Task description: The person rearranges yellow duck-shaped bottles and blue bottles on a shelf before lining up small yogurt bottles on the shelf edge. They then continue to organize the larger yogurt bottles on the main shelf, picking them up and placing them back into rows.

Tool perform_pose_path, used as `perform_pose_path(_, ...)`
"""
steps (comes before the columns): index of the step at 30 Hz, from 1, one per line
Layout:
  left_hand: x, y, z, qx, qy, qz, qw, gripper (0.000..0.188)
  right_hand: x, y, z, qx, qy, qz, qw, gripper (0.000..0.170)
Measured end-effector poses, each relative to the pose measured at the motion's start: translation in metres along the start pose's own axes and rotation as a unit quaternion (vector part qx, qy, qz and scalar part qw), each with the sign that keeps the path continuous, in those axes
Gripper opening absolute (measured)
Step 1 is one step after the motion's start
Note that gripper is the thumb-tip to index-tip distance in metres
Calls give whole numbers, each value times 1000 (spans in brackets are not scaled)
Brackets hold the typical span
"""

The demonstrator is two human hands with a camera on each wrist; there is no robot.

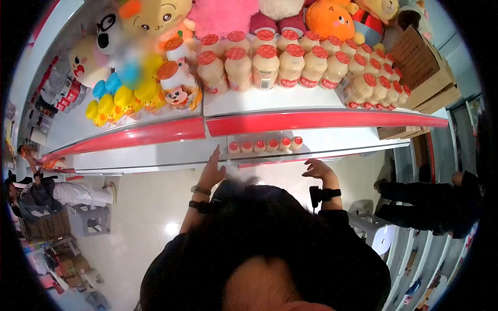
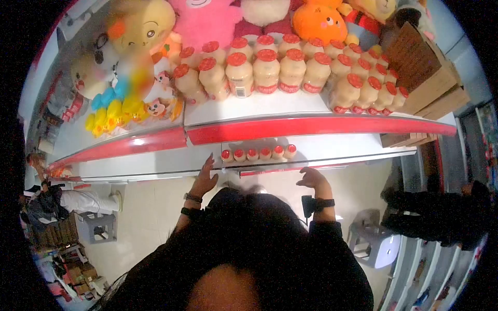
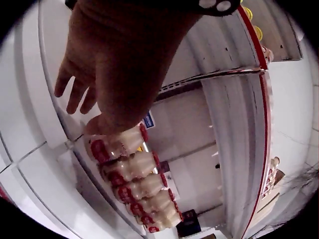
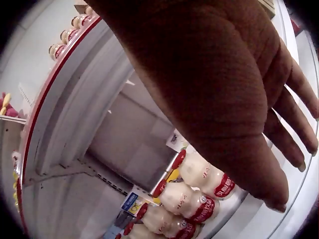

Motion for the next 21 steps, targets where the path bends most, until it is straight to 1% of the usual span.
perform_pose_path(1, 3, 1, 0, 8, 3, 15, 1000, 83, -3, -4, -2, -21, -11, 9, 1000, 76)
perform_pose_path(4, 9, 6, 0, 34, -12, 7, 999, 81, -11, -6, -1, -19, 1, 24, 1000, 74)
perform_pose_path(7, 11, 13, -3, 31, -24, 11, 999, 79, -19, -10, -1, 2, -12, 51, 999, 70)
perform_pose_path(10, 11, 18, -9, 33, -38, -17, 999, 77, -22, -15, 1, -27, 15, 50, 998, 68)
perform_pose_path(13, 10, 12, -18, 10, -44, 29, 999, 75, -28, -28, 3, -18, 22, 62, 998, 66)
perform_pose_path(16, 4, 14, -32, 9, -64, 19, 998, 65, -28, -46, 7, -14, 29, 54, 998, 66)
perform_pose_path(17, 2, 11, -37, 6, -69, 35, 997, 59, -29, -53, 7, -45, 44, 47, 997, 67)
perform_pose_path(19, -1, 5, -47, 1, -79, 67, 995, 48, -41, -77, 1, -15, 47, 50, 998, 67)
perform_pose_path(20, -2, 3, -52, 9, -80, 63, 995, 43, -48, -87, -5, -1, 50, 51, 997, 68)
perform_pose_path(21, -2, 5, -56, 16, -82, 59, 995, 38, -54, -95, -9, -39, 58, 52, 996, 67)
Point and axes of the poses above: each hand's wrist, its own x-axis towards the middle knuckle, its own z-axis out of the palm, y = z × x, the point moved 4 cm from there along x, towards the middle knuckle, and after that the axes turned 15 degrees about -x, right-handed, at the moved point
